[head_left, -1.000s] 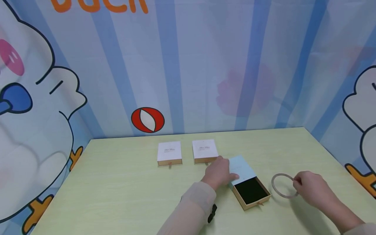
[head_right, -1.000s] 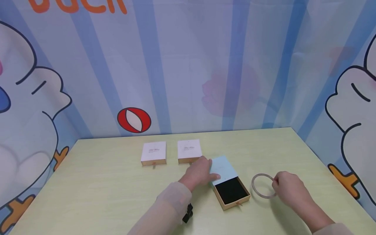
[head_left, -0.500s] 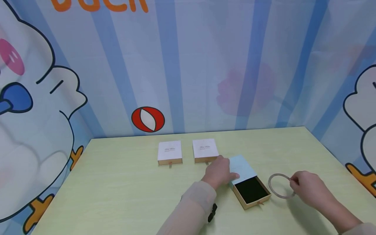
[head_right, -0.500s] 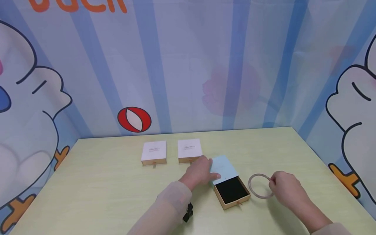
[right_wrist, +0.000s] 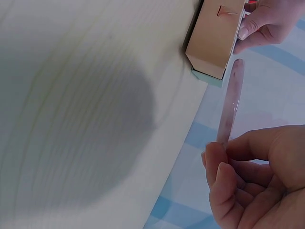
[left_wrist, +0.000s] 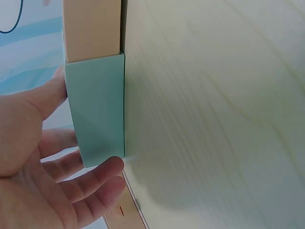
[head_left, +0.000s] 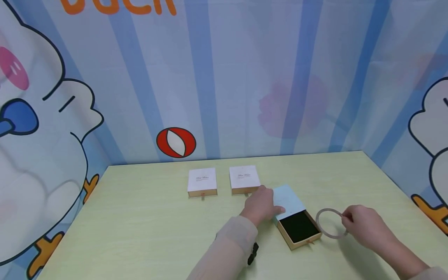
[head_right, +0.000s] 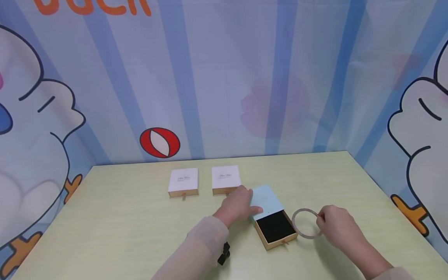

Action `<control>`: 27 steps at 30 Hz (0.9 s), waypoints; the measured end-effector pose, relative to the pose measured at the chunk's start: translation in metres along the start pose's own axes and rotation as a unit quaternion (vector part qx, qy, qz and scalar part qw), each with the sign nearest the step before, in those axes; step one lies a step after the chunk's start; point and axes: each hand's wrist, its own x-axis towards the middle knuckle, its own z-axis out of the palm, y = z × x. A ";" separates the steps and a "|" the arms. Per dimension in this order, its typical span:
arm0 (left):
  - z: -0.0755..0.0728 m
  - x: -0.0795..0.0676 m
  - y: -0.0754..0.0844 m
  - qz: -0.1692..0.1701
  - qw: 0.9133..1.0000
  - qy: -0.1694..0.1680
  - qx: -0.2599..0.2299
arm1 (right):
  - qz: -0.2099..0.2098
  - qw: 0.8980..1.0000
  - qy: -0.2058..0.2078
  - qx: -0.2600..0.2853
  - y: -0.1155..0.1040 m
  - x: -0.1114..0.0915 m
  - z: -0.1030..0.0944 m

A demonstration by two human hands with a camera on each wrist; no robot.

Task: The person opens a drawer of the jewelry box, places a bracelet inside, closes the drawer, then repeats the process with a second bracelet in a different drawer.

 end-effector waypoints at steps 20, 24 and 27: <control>0.004 0.003 -0.001 0.003 1.000 0.007 0.006 | -0.004 1.000 0.003 0.004 -0.006 -0.003 0.003; 0.004 0.003 -0.001 0.003 1.000 0.007 0.006 | -0.006 1.000 0.005 0.002 -0.006 -0.003 0.003; 0.004 0.003 -0.001 0.005 1.000 0.008 0.002 | -0.006 1.000 0.005 0.002 -0.007 -0.003 0.003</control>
